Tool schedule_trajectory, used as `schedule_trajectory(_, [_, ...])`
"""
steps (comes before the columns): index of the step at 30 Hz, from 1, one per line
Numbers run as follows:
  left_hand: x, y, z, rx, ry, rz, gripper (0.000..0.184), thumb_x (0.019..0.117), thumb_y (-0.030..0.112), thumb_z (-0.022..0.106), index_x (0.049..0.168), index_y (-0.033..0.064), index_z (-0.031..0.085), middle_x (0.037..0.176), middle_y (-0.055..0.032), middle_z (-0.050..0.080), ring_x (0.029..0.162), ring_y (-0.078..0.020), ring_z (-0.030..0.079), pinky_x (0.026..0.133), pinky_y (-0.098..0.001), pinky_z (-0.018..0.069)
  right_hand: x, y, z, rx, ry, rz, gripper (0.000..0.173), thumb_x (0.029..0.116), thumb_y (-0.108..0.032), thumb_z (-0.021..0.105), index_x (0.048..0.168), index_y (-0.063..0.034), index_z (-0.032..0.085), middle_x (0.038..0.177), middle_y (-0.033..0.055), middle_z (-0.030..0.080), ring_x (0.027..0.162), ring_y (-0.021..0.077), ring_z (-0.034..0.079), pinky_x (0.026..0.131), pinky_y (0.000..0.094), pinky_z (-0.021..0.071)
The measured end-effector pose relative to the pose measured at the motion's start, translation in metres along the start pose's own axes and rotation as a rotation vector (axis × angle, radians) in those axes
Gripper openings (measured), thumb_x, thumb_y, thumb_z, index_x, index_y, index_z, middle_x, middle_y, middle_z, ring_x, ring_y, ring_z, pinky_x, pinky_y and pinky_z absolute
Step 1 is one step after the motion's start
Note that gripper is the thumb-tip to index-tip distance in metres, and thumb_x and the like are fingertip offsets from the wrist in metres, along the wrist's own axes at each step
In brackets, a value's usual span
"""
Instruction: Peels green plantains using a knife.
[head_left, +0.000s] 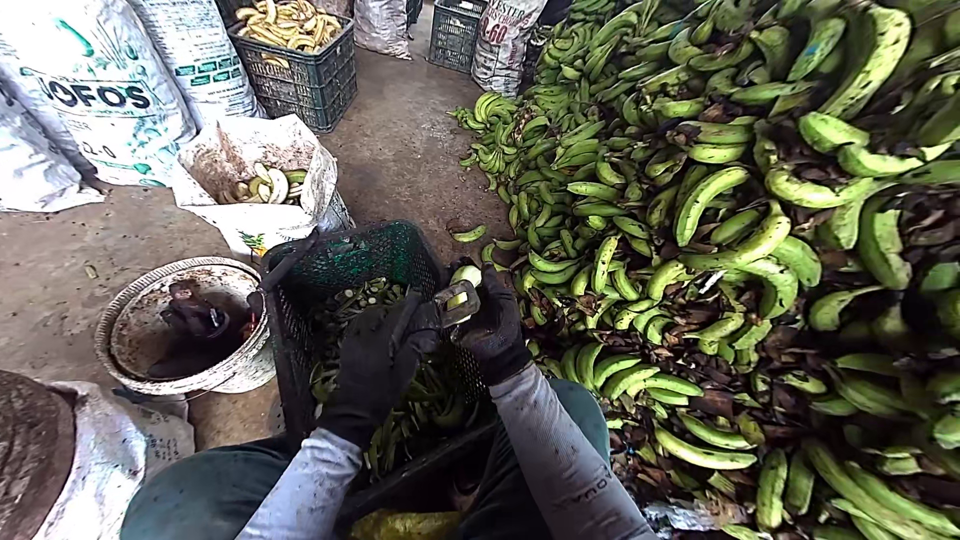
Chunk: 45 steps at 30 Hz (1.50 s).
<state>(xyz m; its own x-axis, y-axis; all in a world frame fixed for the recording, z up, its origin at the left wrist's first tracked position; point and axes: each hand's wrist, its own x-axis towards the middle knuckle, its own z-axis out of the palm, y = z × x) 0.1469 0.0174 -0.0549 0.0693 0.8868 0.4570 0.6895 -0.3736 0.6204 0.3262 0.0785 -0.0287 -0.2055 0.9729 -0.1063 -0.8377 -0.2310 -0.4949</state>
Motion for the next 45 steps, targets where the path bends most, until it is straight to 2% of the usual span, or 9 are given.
schedule_trajectory(5, [-0.006, 0.005, 0.005, 0.1, 0.107, 0.053, 0.057, 0.0991, 0.054, 0.049, 0.139, 0.0171, 0.065, 0.115, -0.0176, 0.069, 0.111, -0.0366, 0.064, 0.099, -0.0595, 0.048, 0.002, 0.0, -0.002, 0.126, 0.069, -0.037, 0.05, 0.1059, -0.057, 0.031, 0.109, -0.0182, 0.062, 0.094, 0.0039, 0.069, 0.085, 0.0173, 0.07, 0.072, 0.0383, 0.0606])
schedule_trajectory(14, [-0.003, 0.021, -0.001, 0.083, 0.054, 0.047, 0.055, 0.0992, 0.054, 0.05, 0.142, 0.0217, 0.063, 0.111, -0.0181, 0.07, 0.105, -0.0373, 0.067, 0.092, -0.06, 0.0514, 0.001, -0.018, -0.011, -0.171, -0.142, -0.028, 0.045, 0.1061, -0.053, 0.034, 0.12, -0.021, 0.063, 0.094, 0.0016, 0.068, 0.079, 0.0131, 0.069, 0.065, 0.0335, 0.0601])
schedule_trajectory(20, [0.004, 0.021, -0.012, 0.023, -0.083, -0.173, 0.054, 0.1017, 0.047, 0.042, 0.151, 0.0263, 0.053, 0.118, -0.0154, 0.067, 0.107, -0.0336, 0.065, 0.089, -0.0577, 0.0528, -0.006, -0.004, -0.003, -0.338, -0.257, -0.066, 0.044, 0.1073, -0.044, 0.03, 0.125, -0.0187, 0.061, 0.097, 0.0027, 0.069, 0.083, 0.0124, 0.069, 0.072, 0.0331, 0.0602])
schedule_trajectory(26, [-0.003, 0.012, -0.004, 0.299, 0.002, -0.046, 0.057, 0.0999, 0.053, 0.044, 0.143, 0.0213, 0.062, 0.104, -0.0218, 0.068, 0.094, -0.0422, 0.067, 0.083, -0.0612, 0.0521, -0.013, 0.01, 0.008, -0.581, 0.118, 0.01, 0.036, 0.1109, -0.039, 0.031, 0.115, -0.0158, 0.059, 0.083, 0.0002, 0.064, 0.071, 0.0091, 0.063, 0.062, 0.0271, 0.0558])
schedule_trajectory(30, [0.006, 0.014, -0.013, 0.072, -0.161, -0.302, 0.051, 0.1055, 0.046, 0.045, 0.149, 0.0216, 0.054, 0.125, -0.0187, 0.066, 0.114, -0.0383, 0.063, 0.095, -0.0607, 0.0502, -0.018, 0.01, -0.003, -1.329, -0.023, -0.181, 0.042, 0.1089, -0.032, 0.031, 0.133, -0.0108, 0.058, 0.108, 0.0067, 0.065, 0.094, 0.011, 0.063, 0.084, 0.0336, 0.0542])
schedule_trajectory(34, [0.006, 0.009, -0.02, -0.105, -0.215, -0.384, 0.055, 0.1058, 0.051, 0.04, 0.152, 0.0218, 0.05, 0.141, -0.0128, 0.06, 0.129, -0.0308, 0.058, 0.106, -0.057, 0.0449, -0.02, 0.005, -0.006, -1.576, -0.162, -0.242, 0.048, 0.1085, -0.028, 0.031, 0.14, -0.0016, 0.057, 0.131, 0.0171, 0.063, 0.122, 0.0202, 0.059, 0.107, 0.0408, 0.0462])
schedule_trajectory(40, [0.011, -0.001, -0.033, -0.203, -0.347, -0.59, 0.051, 0.1079, 0.053, 0.037, 0.143, 0.0233, 0.058, 0.117, -0.0096, 0.07, 0.104, -0.0244, 0.067, 0.091, -0.0534, 0.0522, -0.024, 0.005, -0.012, -1.411, -0.141, -0.249, 0.051, 0.1054, -0.032, 0.032, 0.132, -0.0015, 0.062, 0.119, 0.014, 0.068, 0.108, 0.0156, 0.063, 0.098, 0.0369, 0.0507])
schedule_trajectory(43, [0.009, 0.001, -0.034, -0.161, -0.296, -0.495, 0.055, 0.1043, 0.061, 0.039, 0.143, 0.0266, 0.057, 0.118, -0.0062, 0.069, 0.104, -0.0215, 0.066, 0.091, -0.0522, 0.0527, -0.015, 0.004, -0.013, -0.995, -0.055, -0.131, 0.063, 0.1037, -0.06, 0.026, 0.139, -0.0158, 0.054, 0.095, 0.0017, 0.065, 0.073, 0.0084, 0.061, 0.064, 0.0257, 0.0538])
schedule_trajectory(45, [0.005, 0.0, -0.028, -0.052, -0.259, -0.318, 0.062, 0.1026, 0.063, 0.039, 0.146, 0.0222, 0.056, 0.126, -0.0099, 0.068, 0.114, -0.0265, 0.065, 0.098, -0.0549, 0.0512, -0.011, 0.002, -0.011, -0.731, -0.051, -0.034, 0.057, 0.105, -0.059, 0.03, 0.141, -0.0215, 0.053, 0.082, 0.0012, 0.062, 0.06, 0.0085, 0.058, 0.052, 0.0238, 0.0523])
